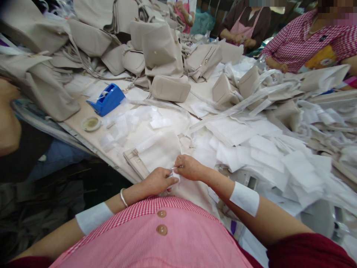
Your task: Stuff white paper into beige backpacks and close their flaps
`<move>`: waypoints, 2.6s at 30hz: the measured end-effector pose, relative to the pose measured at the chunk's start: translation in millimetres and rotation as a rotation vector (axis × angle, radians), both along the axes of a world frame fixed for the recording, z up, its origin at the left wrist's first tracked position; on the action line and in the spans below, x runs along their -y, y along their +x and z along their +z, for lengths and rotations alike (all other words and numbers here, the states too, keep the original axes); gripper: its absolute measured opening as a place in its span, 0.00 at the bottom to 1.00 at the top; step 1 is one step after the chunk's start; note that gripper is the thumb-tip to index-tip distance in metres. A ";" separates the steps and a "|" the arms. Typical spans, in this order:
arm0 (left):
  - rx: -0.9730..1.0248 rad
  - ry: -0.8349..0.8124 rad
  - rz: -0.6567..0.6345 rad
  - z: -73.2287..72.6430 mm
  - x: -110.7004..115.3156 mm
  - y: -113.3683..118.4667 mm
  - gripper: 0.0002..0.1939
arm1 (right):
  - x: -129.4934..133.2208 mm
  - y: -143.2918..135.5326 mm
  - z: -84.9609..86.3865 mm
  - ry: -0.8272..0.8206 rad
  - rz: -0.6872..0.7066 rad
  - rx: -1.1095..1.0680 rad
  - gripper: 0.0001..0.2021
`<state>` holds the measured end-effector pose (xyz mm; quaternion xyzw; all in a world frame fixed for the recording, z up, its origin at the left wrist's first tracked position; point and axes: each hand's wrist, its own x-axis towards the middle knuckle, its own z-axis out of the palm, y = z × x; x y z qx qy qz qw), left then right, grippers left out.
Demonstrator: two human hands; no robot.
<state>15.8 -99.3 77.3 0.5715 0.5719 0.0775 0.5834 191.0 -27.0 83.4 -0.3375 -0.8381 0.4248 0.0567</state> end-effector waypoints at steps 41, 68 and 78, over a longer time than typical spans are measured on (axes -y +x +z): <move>0.191 -0.263 0.020 6.3 -6.1 -1.5 0.27 | 109.9 14.8 -33.3 0.925 -0.339 -0.085 0.12; -0.020 -0.133 0.093 1.6 -10.8 21.7 0.22 | 214.3 207.9 -47.7 -0.304 -1.908 -0.228 0.08; -0.082 -0.048 0.067 -0.4 -8.5 21.9 0.24 | 252.3 176.8 -69.6 -0.516 -2.032 -0.274 0.06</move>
